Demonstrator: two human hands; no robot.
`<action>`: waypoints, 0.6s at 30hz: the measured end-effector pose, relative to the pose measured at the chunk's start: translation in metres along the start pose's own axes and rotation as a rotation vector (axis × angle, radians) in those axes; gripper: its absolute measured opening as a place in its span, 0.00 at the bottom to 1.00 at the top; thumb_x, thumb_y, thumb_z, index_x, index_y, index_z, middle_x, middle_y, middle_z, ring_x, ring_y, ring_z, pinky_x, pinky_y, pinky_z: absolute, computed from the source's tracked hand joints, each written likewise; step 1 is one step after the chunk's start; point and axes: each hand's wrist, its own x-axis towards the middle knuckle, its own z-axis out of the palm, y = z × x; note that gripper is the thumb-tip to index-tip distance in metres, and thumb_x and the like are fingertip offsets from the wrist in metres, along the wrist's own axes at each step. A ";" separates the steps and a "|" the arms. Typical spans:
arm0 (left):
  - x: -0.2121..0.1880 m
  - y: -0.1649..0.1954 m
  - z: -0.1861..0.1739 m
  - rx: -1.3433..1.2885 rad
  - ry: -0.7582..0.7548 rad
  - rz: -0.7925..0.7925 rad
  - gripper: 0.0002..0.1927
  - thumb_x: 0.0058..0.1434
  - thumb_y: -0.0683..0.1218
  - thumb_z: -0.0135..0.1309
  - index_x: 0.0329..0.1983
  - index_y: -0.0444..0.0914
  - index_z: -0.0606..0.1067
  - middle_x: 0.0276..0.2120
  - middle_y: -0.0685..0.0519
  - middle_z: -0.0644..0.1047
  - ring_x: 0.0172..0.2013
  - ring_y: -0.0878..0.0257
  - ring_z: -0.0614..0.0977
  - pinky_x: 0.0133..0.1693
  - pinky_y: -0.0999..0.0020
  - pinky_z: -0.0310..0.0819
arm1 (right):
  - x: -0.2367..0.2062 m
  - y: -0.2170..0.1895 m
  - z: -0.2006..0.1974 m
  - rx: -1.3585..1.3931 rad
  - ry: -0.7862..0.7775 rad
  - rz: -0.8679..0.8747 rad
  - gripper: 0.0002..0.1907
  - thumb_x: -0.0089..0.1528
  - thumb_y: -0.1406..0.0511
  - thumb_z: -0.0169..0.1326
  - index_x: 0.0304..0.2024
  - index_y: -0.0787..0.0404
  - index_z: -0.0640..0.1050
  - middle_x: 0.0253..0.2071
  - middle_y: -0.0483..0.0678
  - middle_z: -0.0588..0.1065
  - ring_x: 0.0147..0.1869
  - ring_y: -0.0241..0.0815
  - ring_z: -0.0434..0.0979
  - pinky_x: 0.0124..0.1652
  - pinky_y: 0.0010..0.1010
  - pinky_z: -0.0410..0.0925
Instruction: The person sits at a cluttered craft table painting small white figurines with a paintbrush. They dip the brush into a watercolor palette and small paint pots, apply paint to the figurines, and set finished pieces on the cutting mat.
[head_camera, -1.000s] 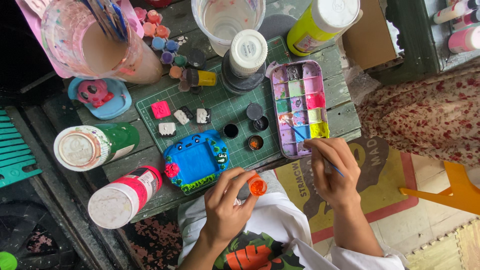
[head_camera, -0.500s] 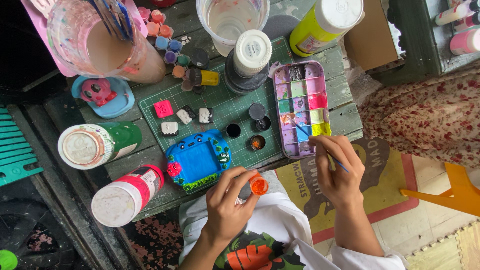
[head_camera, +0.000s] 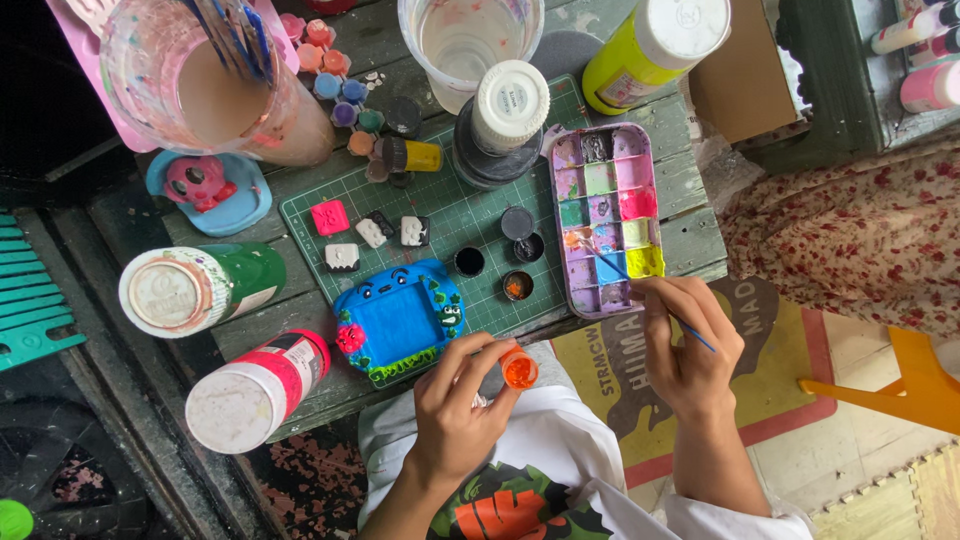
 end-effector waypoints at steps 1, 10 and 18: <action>0.000 -0.001 0.001 0.003 0.002 0.006 0.22 0.48 0.36 0.70 0.48 0.33 0.78 0.44 0.46 0.78 0.36 0.56 0.86 0.36 0.66 0.81 | -0.001 0.000 -0.001 0.020 0.015 -0.019 0.11 0.66 0.81 0.50 0.48 0.69 0.77 0.42 0.53 0.78 0.41 0.44 0.80 0.43 0.30 0.72; -0.003 -0.003 0.002 -0.002 0.003 0.007 0.23 0.48 0.35 0.69 0.48 0.33 0.78 0.45 0.46 0.78 0.38 0.55 0.86 0.39 0.65 0.81 | -0.002 -0.002 -0.005 -0.082 -0.065 -0.101 0.16 0.59 0.81 0.53 0.48 0.68 0.78 0.44 0.56 0.77 0.45 0.52 0.79 0.45 0.36 0.72; -0.003 -0.003 0.002 0.009 0.003 -0.019 0.22 0.49 0.37 0.71 0.48 0.34 0.79 0.45 0.47 0.78 0.35 0.57 0.86 0.36 0.66 0.80 | -0.001 -0.003 -0.007 -0.123 -0.090 -0.114 0.16 0.58 0.80 0.54 0.48 0.67 0.78 0.44 0.56 0.77 0.45 0.53 0.79 0.45 0.38 0.71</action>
